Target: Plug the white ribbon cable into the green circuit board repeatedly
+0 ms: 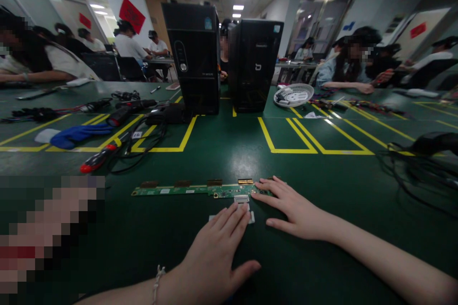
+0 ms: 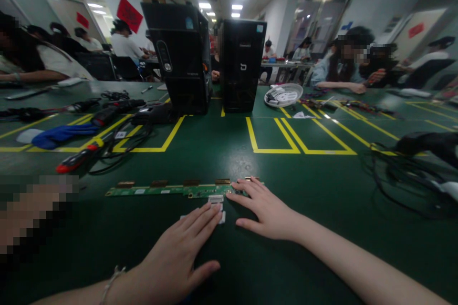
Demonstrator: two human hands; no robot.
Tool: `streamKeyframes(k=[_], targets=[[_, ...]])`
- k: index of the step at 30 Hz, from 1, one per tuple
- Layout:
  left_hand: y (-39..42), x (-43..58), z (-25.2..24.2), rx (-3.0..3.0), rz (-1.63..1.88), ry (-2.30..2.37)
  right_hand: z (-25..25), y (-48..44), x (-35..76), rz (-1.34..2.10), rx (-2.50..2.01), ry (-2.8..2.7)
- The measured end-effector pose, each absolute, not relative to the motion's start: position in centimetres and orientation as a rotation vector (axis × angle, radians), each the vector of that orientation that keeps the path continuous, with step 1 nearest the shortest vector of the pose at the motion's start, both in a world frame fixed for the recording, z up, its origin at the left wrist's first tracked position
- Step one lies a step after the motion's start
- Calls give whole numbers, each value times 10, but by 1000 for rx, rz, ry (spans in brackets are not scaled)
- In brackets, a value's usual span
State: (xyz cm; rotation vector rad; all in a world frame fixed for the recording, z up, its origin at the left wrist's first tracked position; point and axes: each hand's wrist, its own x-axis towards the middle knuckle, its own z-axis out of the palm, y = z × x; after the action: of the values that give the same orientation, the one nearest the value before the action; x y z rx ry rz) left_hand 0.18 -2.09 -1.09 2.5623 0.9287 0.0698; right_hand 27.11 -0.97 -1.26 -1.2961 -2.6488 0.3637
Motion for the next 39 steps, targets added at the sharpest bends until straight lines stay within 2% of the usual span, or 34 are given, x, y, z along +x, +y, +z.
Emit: streamKeyframes(k=[29, 39], targets=[[-17, 4, -3, 2573, -75, 972, -14, -9, 272, 406, -1316, -2655], [-10, 1, -2, 2587, 15, 910, -14, -9, 273, 447, -1312, -2629]])
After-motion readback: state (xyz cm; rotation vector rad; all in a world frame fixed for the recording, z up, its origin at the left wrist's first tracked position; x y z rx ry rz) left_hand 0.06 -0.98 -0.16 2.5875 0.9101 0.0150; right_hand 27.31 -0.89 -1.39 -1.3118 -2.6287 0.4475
